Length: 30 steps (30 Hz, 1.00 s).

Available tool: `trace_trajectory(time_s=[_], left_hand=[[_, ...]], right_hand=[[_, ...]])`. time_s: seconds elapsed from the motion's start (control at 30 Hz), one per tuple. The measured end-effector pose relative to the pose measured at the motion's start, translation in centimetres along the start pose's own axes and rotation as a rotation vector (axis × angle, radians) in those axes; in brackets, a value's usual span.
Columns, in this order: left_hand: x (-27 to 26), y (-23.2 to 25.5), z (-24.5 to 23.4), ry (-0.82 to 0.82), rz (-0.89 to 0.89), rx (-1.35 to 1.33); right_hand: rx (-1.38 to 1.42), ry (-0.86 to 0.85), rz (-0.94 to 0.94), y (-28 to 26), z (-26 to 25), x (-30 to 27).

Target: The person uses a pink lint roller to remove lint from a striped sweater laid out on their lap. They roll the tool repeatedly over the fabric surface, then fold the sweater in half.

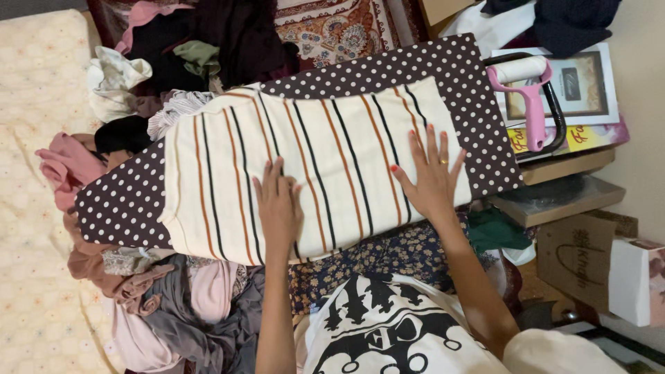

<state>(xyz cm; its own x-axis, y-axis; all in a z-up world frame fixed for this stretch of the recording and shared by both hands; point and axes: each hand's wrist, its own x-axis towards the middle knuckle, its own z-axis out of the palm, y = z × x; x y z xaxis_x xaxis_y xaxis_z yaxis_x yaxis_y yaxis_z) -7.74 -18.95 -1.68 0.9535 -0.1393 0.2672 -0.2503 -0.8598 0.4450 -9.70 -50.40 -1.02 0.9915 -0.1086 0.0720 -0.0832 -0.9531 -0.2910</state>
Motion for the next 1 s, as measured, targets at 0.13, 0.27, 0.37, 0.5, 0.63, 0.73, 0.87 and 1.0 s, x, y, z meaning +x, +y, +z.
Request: trace_trajectory(time_s=[0.13, 0.27, 0.37, 0.5, 0.63, 0.73, 0.87, 1.0], left_hand=[[-4.0, 1.8, -1.1, 0.002, 0.019, -0.058], [-4.1, 3.1, -2.1, 0.006, -0.017, -0.085], [-0.9, 3.0, -1.7, 0.047, 0.015, 0.017], [5.6, 1.2, -0.1, 0.042, 0.135, 0.161], [11.8, -1.4, 2.5, 0.198, 0.223, 0.267], [13.9, -4.2, 3.0, 0.199, 0.180, 0.288], [15.2, -5.9, 3.9, 0.152, -0.030, 0.258], [14.3, -4.0, 4.7, 0.155, 0.033, 0.237]], right_hand=[[0.021, 0.035, 0.002, 0.4, -0.5, -1.9], [0.073, 0.125, 0.070, 1.0, -1.1, -1.0], [0.219, 0.309, 0.107, 2.2, -1.2, 2.6], [0.346, 0.437, -0.017, 3.2, -0.9, 8.4], [0.457, 0.367, 0.018, 4.7, -0.1, 11.3], [0.493, 0.370, 0.173, 7.6, -0.3, 12.3], [0.268, 0.439, 0.183, 8.8, 0.5, 12.5], [0.173, 0.398, 0.178, 6.2, 0.1, 12.2]])
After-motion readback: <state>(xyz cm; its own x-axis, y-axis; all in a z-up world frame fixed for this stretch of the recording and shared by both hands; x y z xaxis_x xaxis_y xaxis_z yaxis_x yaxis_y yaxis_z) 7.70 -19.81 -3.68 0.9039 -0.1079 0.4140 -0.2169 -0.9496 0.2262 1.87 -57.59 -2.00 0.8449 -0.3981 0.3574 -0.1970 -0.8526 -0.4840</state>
